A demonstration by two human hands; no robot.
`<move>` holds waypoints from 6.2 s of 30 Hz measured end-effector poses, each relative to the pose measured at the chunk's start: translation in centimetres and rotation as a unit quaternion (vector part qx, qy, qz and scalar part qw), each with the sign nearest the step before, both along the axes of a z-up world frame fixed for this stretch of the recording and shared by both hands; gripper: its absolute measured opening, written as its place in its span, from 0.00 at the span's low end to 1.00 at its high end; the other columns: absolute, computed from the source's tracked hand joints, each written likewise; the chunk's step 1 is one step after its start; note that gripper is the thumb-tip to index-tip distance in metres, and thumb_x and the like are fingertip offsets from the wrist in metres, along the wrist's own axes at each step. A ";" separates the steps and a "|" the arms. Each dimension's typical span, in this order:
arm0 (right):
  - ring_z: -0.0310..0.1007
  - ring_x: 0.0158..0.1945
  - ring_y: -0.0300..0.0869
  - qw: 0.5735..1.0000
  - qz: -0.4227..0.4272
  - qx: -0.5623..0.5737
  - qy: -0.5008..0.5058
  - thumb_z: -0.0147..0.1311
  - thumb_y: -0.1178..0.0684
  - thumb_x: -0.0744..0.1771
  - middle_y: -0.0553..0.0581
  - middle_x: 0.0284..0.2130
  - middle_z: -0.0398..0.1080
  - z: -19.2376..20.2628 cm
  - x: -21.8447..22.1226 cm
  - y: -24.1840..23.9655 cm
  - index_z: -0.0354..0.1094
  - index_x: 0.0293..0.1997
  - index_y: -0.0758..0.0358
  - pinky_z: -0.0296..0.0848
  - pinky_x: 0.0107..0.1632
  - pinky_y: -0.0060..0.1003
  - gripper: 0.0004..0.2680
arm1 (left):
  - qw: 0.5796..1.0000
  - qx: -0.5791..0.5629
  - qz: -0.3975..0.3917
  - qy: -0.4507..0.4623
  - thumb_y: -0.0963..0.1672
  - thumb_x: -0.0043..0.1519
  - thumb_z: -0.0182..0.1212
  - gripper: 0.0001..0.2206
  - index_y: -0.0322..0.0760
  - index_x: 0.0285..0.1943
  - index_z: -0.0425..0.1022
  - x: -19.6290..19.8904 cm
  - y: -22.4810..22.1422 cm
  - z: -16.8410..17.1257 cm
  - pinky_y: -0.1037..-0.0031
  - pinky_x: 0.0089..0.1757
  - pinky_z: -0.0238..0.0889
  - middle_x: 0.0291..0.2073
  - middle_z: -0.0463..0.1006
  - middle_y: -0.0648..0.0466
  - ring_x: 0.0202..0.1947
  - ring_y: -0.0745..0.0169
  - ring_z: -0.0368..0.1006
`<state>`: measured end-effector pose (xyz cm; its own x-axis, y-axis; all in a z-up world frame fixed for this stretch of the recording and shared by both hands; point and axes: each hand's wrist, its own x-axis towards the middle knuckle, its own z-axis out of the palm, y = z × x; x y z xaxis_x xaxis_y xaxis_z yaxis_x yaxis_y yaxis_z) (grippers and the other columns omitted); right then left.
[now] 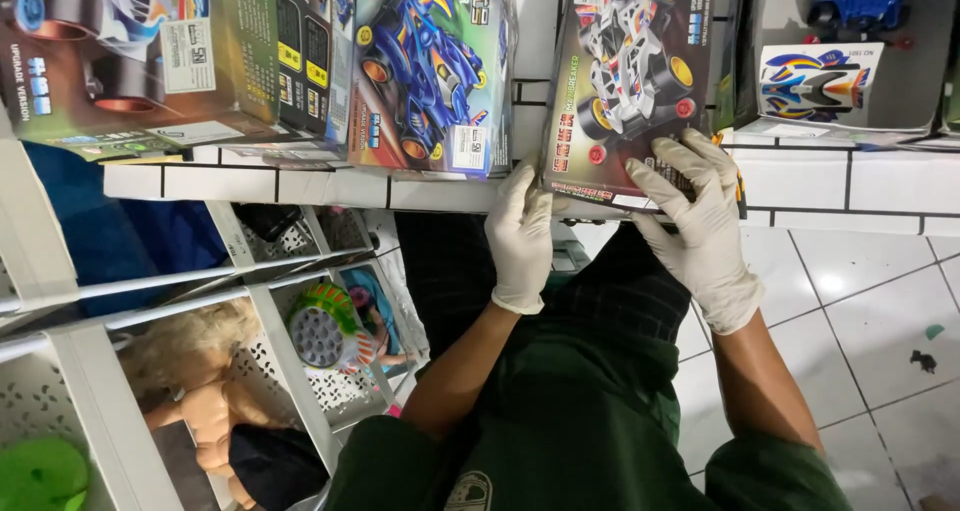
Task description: Assembling a plastic model toy car by detaching components from a sprue and fitting them together.
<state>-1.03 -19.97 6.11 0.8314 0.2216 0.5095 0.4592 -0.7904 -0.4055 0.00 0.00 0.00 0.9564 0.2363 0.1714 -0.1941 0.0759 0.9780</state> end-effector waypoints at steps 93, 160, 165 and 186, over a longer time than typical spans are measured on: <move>0.70 0.56 0.71 0.949 -0.228 0.057 0.212 0.53 0.51 0.71 0.77 0.53 0.69 2.2 0.7 4.9 0.60 0.71 0.67 0.71 0.56 0.62 0.19 | 0.793 0.579 -0.137 -0.130 0.53 0.53 0.66 0.37 0.29 0.70 0.64 3.0 0.8 7.8 0.42 0.68 0.44 0.64 0.67 0.32 0.70 0.29 0.58; 0.71 0.57 0.52 0.946 -0.154 -0.230 0.167 0.63 0.42 0.64 0.49 0.48 0.74 0.7 5.5 -0.5 0.71 0.63 0.42 0.81 0.45 0.49 0.19 | 0.887 0.386 -0.145 -0.209 0.39 0.62 0.59 0.24 0.27 0.69 0.67 1.0 2.4 5.2 0.46 0.67 0.48 0.63 0.66 0.34 0.71 0.27 0.54; 0.57 0.71 0.53 0.939 -0.086 -0.298 0.147 0.61 0.40 0.65 0.54 0.59 0.71 1.4 8.5 1.6 0.62 0.71 0.50 0.63 0.61 0.51 0.26 | 0.842 0.473 -0.158 -0.206 0.41 0.62 0.55 0.21 0.21 0.63 0.70 1.1 2.7 3.3 0.52 0.67 0.47 0.56 0.74 0.31 0.71 0.30 0.56; 0.73 0.59 0.55 0.976 -0.041 0.171 0.128 0.71 0.57 0.63 0.58 0.55 0.74 5.8 2.9 3.2 0.73 0.59 0.56 0.72 0.60 0.48 0.19 | 0.964 -0.120 -0.232 0.051 0.49 0.71 0.50 0.24 0.31 0.72 0.59 3.4 0.5 7.4 0.48 0.60 0.64 0.67 0.61 0.34 0.67 0.34 0.62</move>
